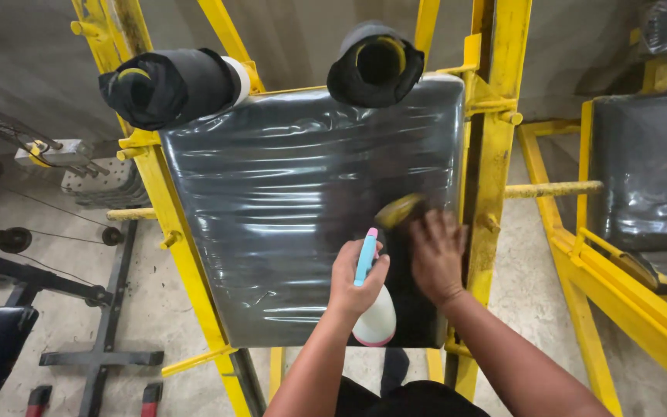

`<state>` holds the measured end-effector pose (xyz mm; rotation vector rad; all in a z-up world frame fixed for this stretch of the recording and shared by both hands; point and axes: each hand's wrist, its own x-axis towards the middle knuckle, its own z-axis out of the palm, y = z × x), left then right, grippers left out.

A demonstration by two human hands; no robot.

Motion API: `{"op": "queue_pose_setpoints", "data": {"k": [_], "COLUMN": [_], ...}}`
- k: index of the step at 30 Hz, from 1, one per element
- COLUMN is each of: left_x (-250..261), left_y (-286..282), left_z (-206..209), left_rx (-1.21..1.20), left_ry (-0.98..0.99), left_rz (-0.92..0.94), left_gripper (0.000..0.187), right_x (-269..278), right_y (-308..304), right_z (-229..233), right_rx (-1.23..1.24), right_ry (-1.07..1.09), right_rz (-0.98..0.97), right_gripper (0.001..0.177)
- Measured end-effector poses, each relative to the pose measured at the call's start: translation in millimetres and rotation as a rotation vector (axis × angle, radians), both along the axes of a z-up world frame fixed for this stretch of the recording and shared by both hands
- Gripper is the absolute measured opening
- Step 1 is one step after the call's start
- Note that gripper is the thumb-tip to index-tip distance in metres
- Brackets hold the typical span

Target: Cleaning the padded seat and yellow frame of a gym machine using a spray bottle and a cloth.

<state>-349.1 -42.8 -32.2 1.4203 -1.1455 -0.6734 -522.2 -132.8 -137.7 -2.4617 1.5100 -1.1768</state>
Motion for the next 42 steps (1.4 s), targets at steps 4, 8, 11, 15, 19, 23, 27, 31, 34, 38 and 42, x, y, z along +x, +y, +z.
{"op": "queue_pose_setpoints", "data": {"k": [4,8,11,15,19,23,27,31,34,38,42], "left_x": [-4,-3,4,19,35,51,75,115,154,209,248], "left_y": [-10,-13,-7,3,13,26,47,85,119,167,203], "left_z": [12,21,17,-1,3,5,-10,-27,-39,-44,-55], "left_rx": [-0.022,-0.018,0.001,0.037,0.128,0.064,0.009,-0.021,-0.004,0.06,0.151], "left_ry": [-0.001,-0.029,-0.056,-0.125,-0.075,-0.061,-0.053,-0.076,-0.115,0.022,-0.019], "left_rz": [-0.008,0.008,0.015,0.048,0.057,0.056,0.057,0.104,0.171,0.273,0.365], "left_gripper": [0.019,0.018,0.018,0.021,0.022,0.02,0.015,0.016,0.016,0.026,0.025], "right_x": [7,23,28,36,54,91,141,209,269,343,379], "right_y": [-26,-99,-148,-178,-153,-108,-78,-44,-1,59,113], "right_z": [34,100,146,169,140,121,115,121,117,84,52], "right_rx": [0.006,-0.114,-0.151,-0.124,-0.084,-0.125,-0.07,-0.062,-0.013,0.003,0.054], "right_ry": [0.183,0.249,0.141,0.059,-0.043,-0.001,0.007,0.009,0.087,0.175,0.286], "right_rz": [0.193,0.062,-0.014,-0.054,-0.015,-0.013,-0.005,0.018,0.16,0.291,0.479], "right_gripper": [0.054,0.05,0.049,0.047,0.049,0.057,0.061,0.062,0.062,0.061,0.052]}}
